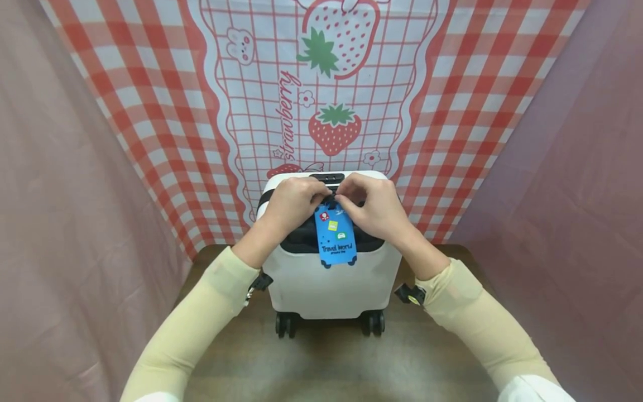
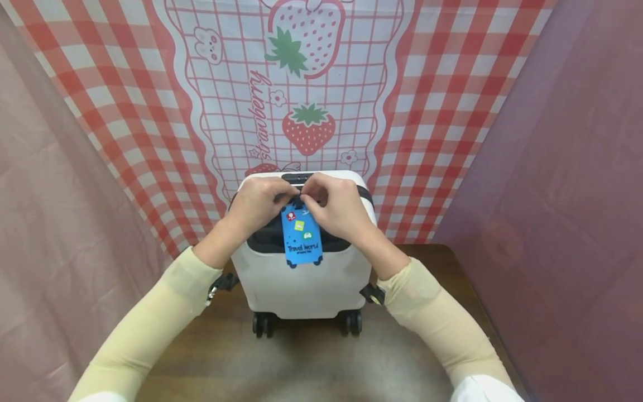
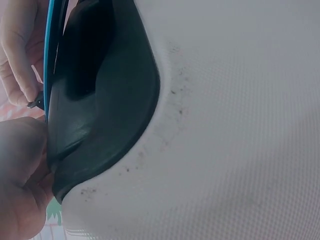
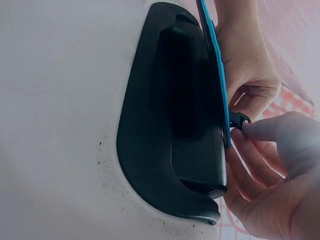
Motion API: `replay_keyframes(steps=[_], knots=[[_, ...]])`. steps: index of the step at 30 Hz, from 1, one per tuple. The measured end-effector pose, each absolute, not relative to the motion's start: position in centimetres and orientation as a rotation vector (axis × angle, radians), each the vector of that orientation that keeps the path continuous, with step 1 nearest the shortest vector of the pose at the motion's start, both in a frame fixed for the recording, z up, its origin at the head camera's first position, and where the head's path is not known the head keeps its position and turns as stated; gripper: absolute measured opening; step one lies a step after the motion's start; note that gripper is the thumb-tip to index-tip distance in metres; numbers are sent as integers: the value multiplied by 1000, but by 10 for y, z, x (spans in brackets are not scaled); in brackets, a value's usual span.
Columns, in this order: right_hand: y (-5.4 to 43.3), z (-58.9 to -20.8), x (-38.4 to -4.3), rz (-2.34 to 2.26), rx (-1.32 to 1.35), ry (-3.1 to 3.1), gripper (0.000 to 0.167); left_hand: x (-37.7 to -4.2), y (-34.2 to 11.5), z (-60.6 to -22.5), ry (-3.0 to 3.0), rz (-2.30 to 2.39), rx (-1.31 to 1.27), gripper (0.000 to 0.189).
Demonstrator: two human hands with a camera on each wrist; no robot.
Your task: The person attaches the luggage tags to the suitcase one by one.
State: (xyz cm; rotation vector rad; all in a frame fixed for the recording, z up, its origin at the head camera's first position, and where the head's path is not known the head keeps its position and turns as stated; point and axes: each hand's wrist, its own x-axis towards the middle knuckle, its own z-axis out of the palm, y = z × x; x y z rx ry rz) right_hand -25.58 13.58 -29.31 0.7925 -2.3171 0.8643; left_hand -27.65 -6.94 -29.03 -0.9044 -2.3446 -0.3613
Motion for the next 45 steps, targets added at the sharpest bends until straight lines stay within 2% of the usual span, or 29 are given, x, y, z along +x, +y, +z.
replay_keyframes(steps=[6,13,18,29,45], knots=[[134,-291,-255,847,762,-2329,10,-276,-71,-289,-2372,-376,-929,15],[132,-290,-255,877,728,-2344,10,-283,-82,-299,-2375,-785,-1022,22],[133,-291,-255,872,713,-2349,9,-281,-81,-302,-2322,-878,-1037,28],[138,-299,-254,646,828,-2200,25,-281,-78,-305,-2335,-979,-940,23],[136,-304,-260,590,937,-2022,17,-281,-80,-308,-2317,-1011,-936,22]])
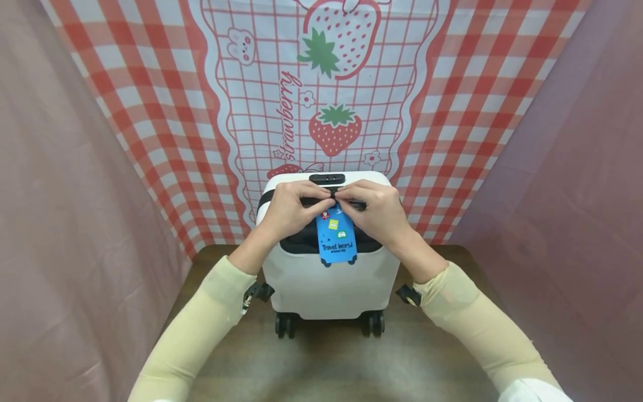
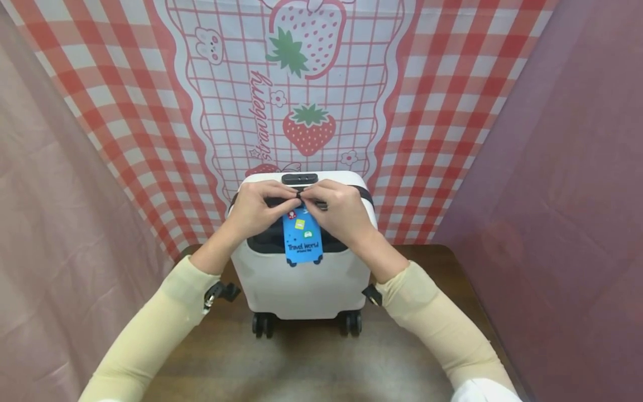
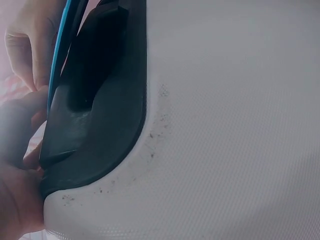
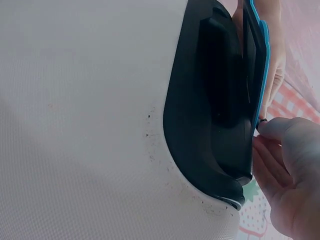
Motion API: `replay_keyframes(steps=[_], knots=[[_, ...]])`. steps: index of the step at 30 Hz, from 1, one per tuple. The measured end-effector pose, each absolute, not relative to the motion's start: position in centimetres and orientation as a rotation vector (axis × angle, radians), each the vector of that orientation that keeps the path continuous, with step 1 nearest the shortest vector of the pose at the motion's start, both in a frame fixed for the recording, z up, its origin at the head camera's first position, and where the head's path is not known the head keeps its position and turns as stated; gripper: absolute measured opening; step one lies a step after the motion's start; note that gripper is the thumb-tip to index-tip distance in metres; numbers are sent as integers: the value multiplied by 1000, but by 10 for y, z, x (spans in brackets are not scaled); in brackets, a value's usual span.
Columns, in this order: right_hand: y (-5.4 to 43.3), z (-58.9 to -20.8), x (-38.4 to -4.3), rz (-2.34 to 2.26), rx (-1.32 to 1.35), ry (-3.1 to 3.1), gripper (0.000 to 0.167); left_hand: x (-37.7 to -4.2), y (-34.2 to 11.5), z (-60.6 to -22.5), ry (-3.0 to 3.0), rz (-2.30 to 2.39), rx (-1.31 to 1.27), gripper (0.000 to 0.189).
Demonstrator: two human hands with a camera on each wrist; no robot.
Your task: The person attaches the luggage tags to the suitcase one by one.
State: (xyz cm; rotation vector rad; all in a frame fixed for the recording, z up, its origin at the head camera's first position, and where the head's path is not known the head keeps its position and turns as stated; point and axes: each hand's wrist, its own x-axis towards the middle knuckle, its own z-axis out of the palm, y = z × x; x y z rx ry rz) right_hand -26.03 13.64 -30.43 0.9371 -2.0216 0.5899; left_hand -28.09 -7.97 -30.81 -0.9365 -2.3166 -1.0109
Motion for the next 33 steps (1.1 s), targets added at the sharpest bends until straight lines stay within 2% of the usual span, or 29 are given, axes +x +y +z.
replay_keyframes(steps=[17,33], knots=[[140,-302,-267,551,1044,-2133,13,-280,-77,-312,-2325,-1094,-899,23],[141,-322,-279,684,1057,-2019,11,-279,-76,-313,-2217,-1252,-948,28]])
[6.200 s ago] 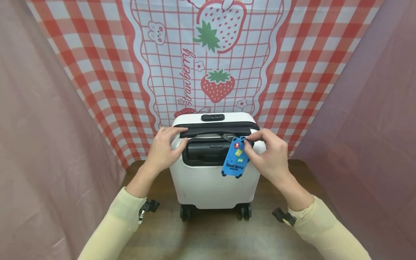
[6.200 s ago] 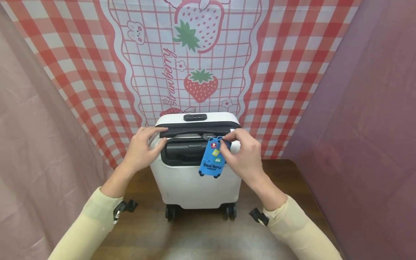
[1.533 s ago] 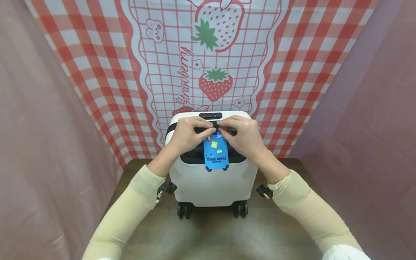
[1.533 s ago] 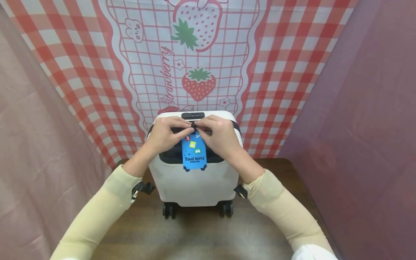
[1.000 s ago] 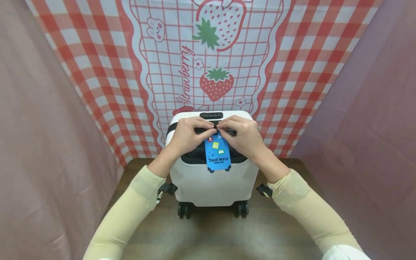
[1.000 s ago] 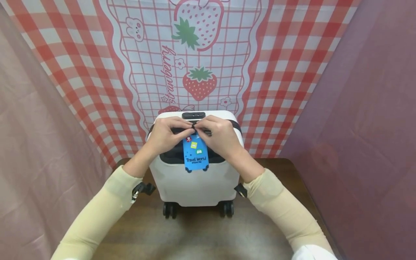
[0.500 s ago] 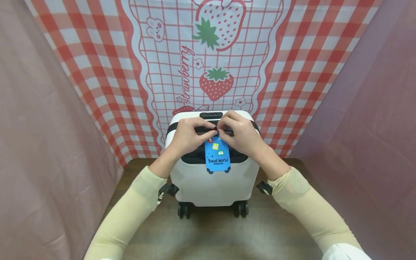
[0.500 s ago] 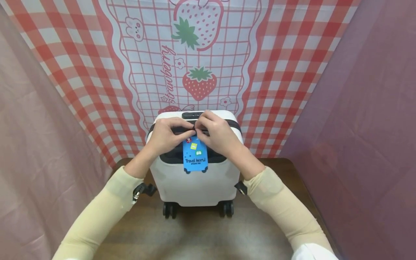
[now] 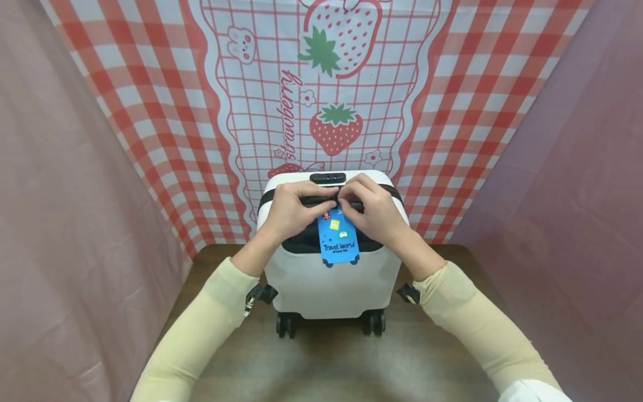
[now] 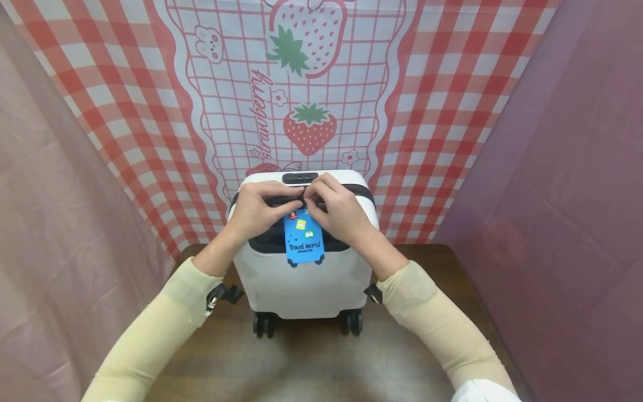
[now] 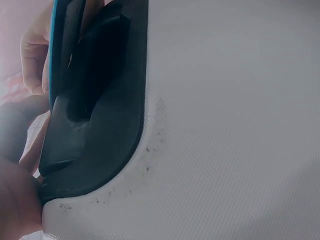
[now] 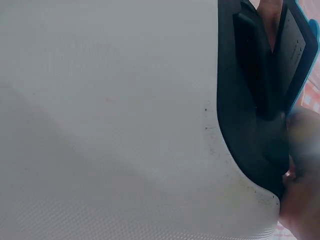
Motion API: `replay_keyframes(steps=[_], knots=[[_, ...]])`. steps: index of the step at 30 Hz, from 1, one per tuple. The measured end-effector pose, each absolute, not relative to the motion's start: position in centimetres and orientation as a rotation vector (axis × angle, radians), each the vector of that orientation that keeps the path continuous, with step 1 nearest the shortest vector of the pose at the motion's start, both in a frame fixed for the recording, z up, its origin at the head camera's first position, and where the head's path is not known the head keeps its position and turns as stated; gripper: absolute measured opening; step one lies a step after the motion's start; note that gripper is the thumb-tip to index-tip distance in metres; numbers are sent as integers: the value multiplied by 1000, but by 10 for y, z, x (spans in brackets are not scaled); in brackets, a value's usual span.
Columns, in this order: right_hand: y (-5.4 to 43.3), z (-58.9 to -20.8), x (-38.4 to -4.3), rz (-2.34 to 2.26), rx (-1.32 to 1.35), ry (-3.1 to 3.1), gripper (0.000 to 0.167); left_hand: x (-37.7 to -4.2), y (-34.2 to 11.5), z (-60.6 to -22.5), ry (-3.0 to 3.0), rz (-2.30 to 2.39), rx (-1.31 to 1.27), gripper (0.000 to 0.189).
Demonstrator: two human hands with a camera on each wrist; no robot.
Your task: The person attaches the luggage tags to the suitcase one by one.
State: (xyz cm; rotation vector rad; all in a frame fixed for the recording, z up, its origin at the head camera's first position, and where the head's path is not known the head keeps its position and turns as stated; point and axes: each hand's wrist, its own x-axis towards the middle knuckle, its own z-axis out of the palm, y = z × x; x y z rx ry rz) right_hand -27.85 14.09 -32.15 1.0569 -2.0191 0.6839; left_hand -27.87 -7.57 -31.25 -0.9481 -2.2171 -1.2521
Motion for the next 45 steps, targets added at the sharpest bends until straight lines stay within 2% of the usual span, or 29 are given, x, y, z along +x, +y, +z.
replay_keyframes(steps=[16,24,34,45], knots=[[144,-326,-279,727,1003,-2046,11,-286,-76,-306,-2212,-882,-1016,26],[144,-326,-280,752,1000,-2072,7,-291,-78,-308,-2203,-884,-1026,26],[147,-328,-278,825,990,-2049,16,-291,-77,-312,-2185,-887,-1009,31],[148,-326,-277,824,975,-2089,12,-291,-76,-311,-2205,-919,-990,28]])
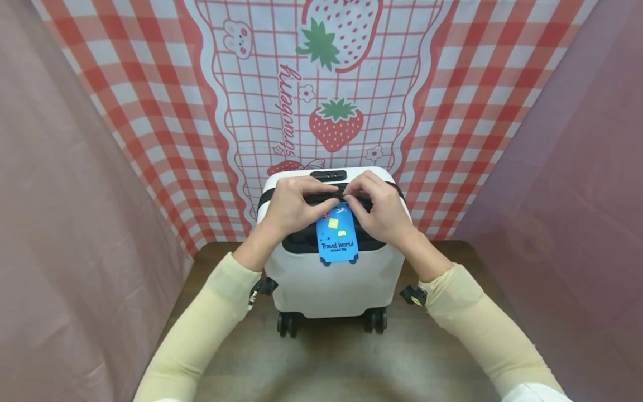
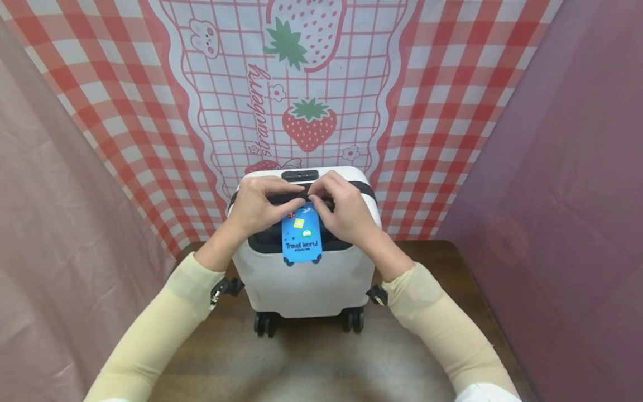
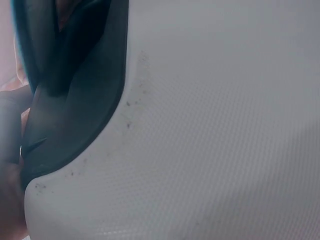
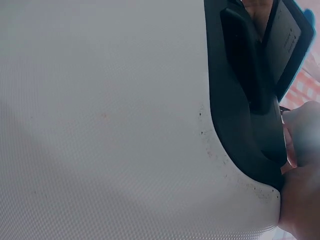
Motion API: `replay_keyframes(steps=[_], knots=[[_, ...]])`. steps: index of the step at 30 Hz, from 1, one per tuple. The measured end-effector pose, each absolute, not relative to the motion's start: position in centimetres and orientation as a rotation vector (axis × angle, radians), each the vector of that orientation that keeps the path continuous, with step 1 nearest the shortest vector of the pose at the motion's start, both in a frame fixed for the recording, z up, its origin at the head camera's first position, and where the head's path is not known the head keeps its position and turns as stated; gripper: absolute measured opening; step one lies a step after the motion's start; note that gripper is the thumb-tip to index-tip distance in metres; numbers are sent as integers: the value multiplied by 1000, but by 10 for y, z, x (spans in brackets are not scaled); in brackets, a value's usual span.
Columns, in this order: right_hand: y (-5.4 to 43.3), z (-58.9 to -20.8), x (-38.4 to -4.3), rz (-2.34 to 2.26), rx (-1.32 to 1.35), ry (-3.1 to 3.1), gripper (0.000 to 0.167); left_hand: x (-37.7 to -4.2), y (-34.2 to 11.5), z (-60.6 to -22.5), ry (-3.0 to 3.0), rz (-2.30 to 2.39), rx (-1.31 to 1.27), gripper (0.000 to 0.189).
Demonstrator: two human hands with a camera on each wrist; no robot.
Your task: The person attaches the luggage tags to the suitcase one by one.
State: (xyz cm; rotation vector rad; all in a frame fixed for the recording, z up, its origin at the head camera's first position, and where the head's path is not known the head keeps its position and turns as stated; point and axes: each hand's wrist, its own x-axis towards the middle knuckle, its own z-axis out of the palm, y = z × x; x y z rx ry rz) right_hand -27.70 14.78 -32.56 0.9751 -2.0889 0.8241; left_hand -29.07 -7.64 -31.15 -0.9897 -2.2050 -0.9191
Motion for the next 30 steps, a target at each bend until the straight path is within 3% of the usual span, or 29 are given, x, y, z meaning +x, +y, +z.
replay_keyframes(steps=[30], knots=[[149,-326,-275,955,1039,-2141,8,-284,-66,-310,-2229,-931,-884,19]])
